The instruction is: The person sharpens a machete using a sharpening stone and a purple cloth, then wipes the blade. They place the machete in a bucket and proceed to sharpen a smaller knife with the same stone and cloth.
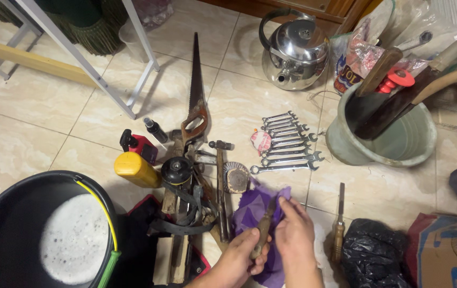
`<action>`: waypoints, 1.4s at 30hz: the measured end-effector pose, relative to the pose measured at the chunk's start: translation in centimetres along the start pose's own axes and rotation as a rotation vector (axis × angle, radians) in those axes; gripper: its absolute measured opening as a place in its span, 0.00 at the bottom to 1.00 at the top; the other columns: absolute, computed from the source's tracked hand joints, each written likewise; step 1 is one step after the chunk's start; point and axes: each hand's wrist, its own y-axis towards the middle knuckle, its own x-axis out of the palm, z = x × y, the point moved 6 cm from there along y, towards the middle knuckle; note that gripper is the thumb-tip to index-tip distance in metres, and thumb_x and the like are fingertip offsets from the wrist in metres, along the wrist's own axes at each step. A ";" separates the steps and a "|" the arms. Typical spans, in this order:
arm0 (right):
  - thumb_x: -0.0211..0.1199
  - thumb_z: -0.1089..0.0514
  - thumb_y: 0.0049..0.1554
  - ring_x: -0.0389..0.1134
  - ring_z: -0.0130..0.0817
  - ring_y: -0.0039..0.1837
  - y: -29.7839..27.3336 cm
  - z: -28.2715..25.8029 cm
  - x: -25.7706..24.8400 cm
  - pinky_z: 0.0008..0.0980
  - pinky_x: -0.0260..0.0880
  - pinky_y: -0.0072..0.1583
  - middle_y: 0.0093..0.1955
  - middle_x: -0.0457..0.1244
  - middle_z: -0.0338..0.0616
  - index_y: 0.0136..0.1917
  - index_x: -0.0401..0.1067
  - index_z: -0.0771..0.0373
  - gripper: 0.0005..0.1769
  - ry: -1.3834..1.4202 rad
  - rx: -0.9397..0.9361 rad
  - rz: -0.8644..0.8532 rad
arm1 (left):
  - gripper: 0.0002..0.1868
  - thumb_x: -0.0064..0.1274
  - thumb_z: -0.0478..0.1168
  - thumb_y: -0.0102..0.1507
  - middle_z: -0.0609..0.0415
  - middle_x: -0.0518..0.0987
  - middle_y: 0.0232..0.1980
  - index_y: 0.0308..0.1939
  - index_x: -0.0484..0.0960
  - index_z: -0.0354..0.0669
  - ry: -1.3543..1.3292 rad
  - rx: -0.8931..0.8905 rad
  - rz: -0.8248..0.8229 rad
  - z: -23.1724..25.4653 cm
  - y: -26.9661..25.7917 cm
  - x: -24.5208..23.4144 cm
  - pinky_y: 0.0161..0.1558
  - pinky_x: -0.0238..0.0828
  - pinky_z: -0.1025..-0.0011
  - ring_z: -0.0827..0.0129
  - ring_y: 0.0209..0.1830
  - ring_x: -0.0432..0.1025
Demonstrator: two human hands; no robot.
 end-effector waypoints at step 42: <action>0.76 0.46 0.43 0.61 0.57 0.65 -11.6 -1.4 -18.7 0.50 0.61 0.67 0.62 0.61 0.56 0.64 0.66 0.64 0.41 -1.772 -0.388 0.419 | 0.21 0.39 0.46 0.72 0.50 0.79 0.51 0.62 0.75 0.36 0.041 -0.030 0.092 0.1 1.9 -1.5 0.52 0.75 0.60 0.62 0.50 0.76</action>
